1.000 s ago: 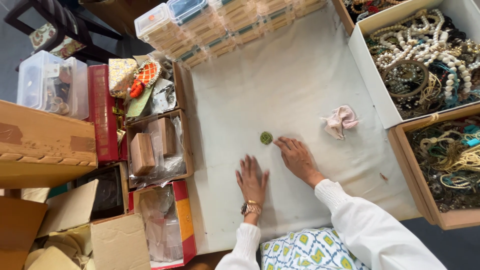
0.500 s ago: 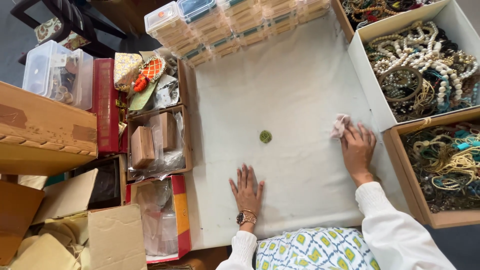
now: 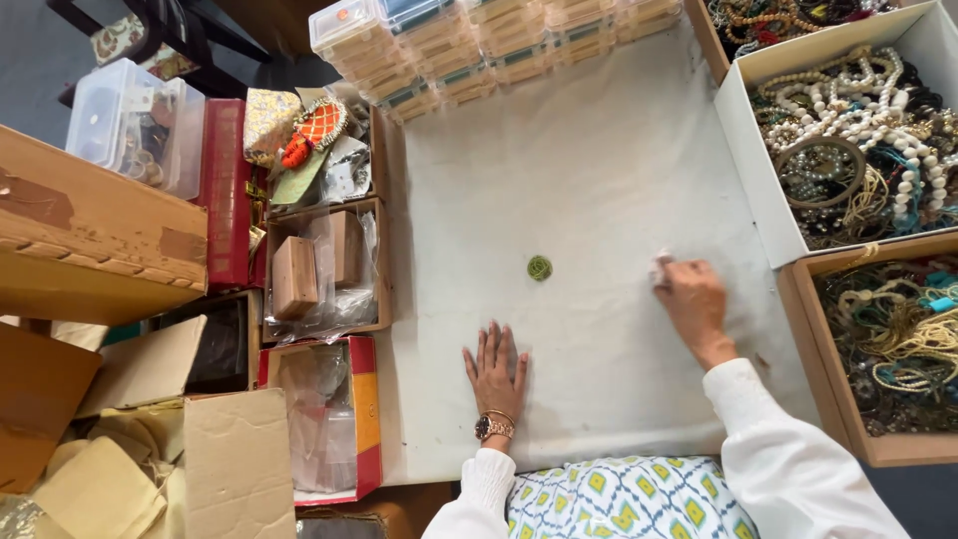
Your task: Sorting, measuring, and packaging necklaces and jewelry components.
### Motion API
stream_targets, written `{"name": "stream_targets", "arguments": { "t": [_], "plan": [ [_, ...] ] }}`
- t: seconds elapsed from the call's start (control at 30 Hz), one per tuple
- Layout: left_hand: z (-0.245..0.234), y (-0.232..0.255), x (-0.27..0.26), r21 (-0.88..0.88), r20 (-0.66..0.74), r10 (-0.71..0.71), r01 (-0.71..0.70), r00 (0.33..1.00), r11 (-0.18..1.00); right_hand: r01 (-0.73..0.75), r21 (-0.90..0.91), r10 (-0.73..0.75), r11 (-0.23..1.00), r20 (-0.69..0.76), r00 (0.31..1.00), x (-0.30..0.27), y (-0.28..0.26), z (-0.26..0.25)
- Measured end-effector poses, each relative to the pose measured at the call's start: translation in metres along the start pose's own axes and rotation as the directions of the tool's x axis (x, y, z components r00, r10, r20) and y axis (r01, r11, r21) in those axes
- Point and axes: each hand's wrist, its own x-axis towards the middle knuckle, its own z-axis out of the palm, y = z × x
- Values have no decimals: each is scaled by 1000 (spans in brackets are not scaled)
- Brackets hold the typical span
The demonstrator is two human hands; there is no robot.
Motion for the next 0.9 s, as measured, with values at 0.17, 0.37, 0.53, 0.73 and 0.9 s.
{"name": "stream_targets", "arguments": {
  "t": [0.17, 0.37, 0.53, 0.73, 0.9],
  "plan": [
    [0, 2, 1, -1, -22, 3, -4, 1000, 1000, 178, 153, -188, 972, 57, 980, -38, -77, 13],
    [2, 2, -1, 10, -47, 0, 0, 999, 1000, 396, 312, -429, 864, 44, 902, -68, -142, -5],
    [5, 2, 0, 7, -60, 5, -5, 998, 1000, 345, 429, -411, 835, 69, 909, -59, -147, -25],
    [-1, -2, -1, -40, -38, -9, 7, 999, 999, 300, 427, -379, 853, 112, 919, -48, -162, -29],
    [-36, -18, -20, -215, -74, -1, -15, 997, 977, 86, 414, -225, 906, 301, 927, -44, -164, -18]
  ]
}}
